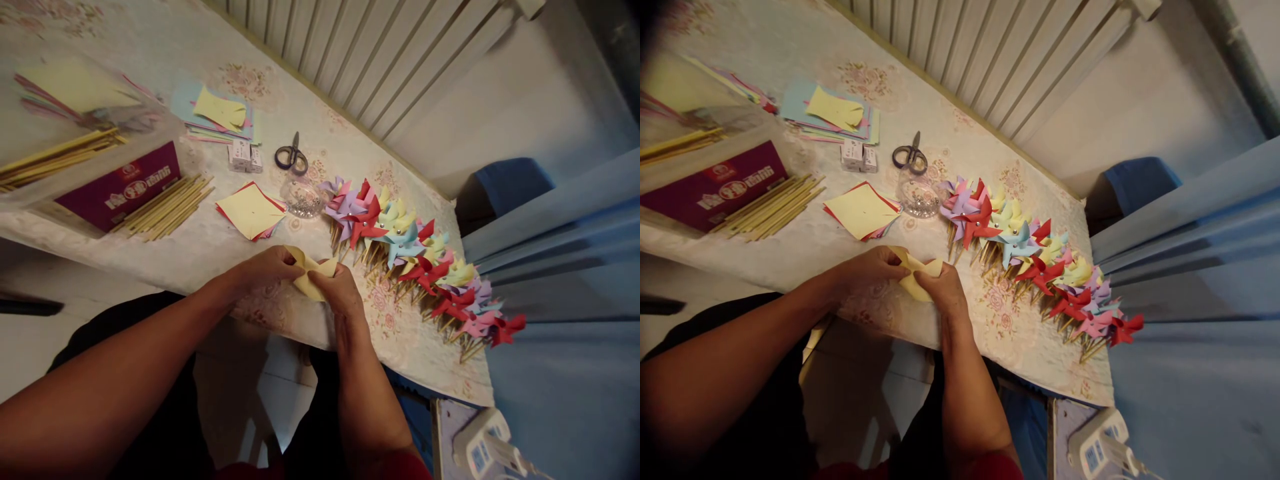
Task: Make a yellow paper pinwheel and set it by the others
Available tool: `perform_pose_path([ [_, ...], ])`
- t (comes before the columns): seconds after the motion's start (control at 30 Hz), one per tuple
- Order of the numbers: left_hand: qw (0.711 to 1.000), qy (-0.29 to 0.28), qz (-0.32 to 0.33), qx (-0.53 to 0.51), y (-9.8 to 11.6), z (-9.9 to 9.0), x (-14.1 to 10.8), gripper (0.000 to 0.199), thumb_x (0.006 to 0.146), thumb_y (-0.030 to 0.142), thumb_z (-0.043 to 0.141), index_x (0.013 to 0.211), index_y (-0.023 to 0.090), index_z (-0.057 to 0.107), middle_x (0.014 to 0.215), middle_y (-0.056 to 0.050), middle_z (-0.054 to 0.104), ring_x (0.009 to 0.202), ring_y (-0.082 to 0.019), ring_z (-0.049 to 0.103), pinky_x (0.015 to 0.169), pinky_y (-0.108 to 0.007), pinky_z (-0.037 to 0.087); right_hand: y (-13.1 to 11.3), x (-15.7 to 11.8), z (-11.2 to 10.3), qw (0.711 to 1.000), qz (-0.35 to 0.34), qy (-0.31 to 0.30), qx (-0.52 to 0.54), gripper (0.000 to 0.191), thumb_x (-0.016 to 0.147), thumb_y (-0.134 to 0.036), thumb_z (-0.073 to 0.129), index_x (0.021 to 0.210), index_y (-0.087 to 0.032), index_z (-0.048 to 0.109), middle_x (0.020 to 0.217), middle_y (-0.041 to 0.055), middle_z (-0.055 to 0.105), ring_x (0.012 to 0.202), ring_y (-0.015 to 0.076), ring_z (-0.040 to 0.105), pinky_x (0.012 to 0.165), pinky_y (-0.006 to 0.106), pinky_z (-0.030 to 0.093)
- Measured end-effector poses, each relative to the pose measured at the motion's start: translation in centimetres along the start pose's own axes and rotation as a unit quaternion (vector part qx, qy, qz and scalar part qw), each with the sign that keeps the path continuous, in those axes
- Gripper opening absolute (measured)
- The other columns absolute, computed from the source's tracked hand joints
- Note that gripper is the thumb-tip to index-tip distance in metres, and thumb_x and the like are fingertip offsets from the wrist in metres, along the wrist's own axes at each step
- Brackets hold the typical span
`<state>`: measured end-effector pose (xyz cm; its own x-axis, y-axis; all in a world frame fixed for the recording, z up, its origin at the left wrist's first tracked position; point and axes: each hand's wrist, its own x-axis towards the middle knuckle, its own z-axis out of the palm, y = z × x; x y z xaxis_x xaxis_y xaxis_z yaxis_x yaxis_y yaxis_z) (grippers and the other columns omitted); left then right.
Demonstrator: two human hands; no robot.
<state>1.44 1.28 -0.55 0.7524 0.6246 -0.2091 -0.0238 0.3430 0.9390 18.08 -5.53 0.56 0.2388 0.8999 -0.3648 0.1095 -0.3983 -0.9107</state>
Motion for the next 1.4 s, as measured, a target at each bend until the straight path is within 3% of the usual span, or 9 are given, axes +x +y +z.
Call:
perform_pose_path([
  [0.17,1.0,0.011,0.005,0.005,-0.1,0.2,-0.1,0.011,0.063,0.016,0.064,0.072,0.016,0.069,0.07,0.002,0.065,0.061,-0.01,0.054,0.058,-0.02,0.038,0.0,-0.1,0.2,0.999,-0.018,-0.024,-0.009,0.02,0.059,-0.034,0.071,0.071,-0.019,0.064,0.058,-0.0061,0.059,0.049,0.0095,0.05,0.049,0.021,0.04],
  [0.3,0.998,0.008,-0.001,-0.059,0.0,0.4,-0.2,0.013,0.062,0.017,0.07,0.074,0.016,0.072,0.071,-0.001,0.067,0.062,-0.012,0.057,0.059,-0.022,0.041,0.5,0.2,0.2,0.999,-0.028,-0.019,0.0,0.02,0.061,-0.034,0.071,0.073,-0.02,0.063,0.057,-0.0068,0.058,0.048,0.0094,0.049,0.047,0.021,0.039],
  [0.47,0.978,0.044,-0.012,-0.203,-0.1,0.4,-0.3,0.026,0.067,0.034,0.079,0.08,0.013,0.072,0.079,-0.005,0.069,0.069,-0.014,0.061,0.064,-0.025,0.048,1.1,0.7,0.8,0.995,-0.052,0.05,0.069,0.022,0.062,-0.033,0.072,0.075,-0.018,0.062,0.059,-0.0062,0.06,0.049,0.0098,0.05,0.046,0.021,0.04],
  [0.63,0.949,0.031,0.006,-0.313,-1.5,0.8,0.3,0.033,0.066,0.035,0.083,0.088,0.013,0.073,0.088,-0.007,0.071,0.081,-0.018,0.065,0.077,-0.03,0.053,1.0,1.1,2.1,0.972,-0.069,0.124,0.189,0.027,0.064,-0.031,0.07,0.085,-0.016,0.064,0.066,-0.0036,0.064,0.053,0.0106,0.055,0.05,0.022,0.046],
  [0.8,0.943,0.047,0.053,-0.325,-2.6,2.5,0.8,0.024,0.071,0.028,0.08,0.087,0.013,0.073,0.088,-0.006,0.071,0.078,-0.013,0.064,0.077,-0.025,0.051,0.6,0.9,3.1,0.949,-0.076,0.173,0.254,0.03,0.063,-0.028,0.07,0.089,-0.013,0.065,0.069,-0.0015,0.067,0.057,0.0121,0.059,0.054,0.023,0.05],
  [0.97,0.939,0.083,0.05,-0.329,-2.2,3.9,0.8,0.019,0.068,0.027,0.079,0.08,0.013,0.074,0.079,-0.005,0.072,0.071,-0.013,0.062,0.07,-0.022,0.049,0.4,0.5,3.7,0.954,-0.071,0.176,0.233,0.025,0.066,-0.027,0.068,0.087,-0.013,0.066,0.068,-0.0012,0.066,0.056,0.0119,0.059,0.053,0.023,0.05],
  [1.2,0.93,0.133,0.055,-0.339,-1.3,4.7,0.9,0.013,0.066,0.028,0.075,0.073,0.016,0.073,0.072,-0.003,0.071,0.072,-0.018,0.066,0.068,-0.026,0.048,0.8,0.4,4.3,0.954,-0.071,0.179,0.232,0.026,0.067,-0.03,0.071,0.086,-0.014,0.064,0.068,-0.0025,0.065,0.058,0.0121,0.059,0.055,0.024,0.051],
  [1.4,0.929,0.146,0.046,-0.337,-1.1,4.9,0.8,0.015,0.066,0.027,0.075,0.076,0.015,0.072,0.071,-0.002,0.071,0.069,-0.016,0.065,0.066,-0.025,0.047,1.0,0.5,4.6,0.948,-0.079,0.169,0.256,0.025,0.066,-0.03,0.073,0.084,-0.016,0.062,0.069,-0.0023,0.064,0.059,0.0118,0.059,0.056,0.023,0.051],
])
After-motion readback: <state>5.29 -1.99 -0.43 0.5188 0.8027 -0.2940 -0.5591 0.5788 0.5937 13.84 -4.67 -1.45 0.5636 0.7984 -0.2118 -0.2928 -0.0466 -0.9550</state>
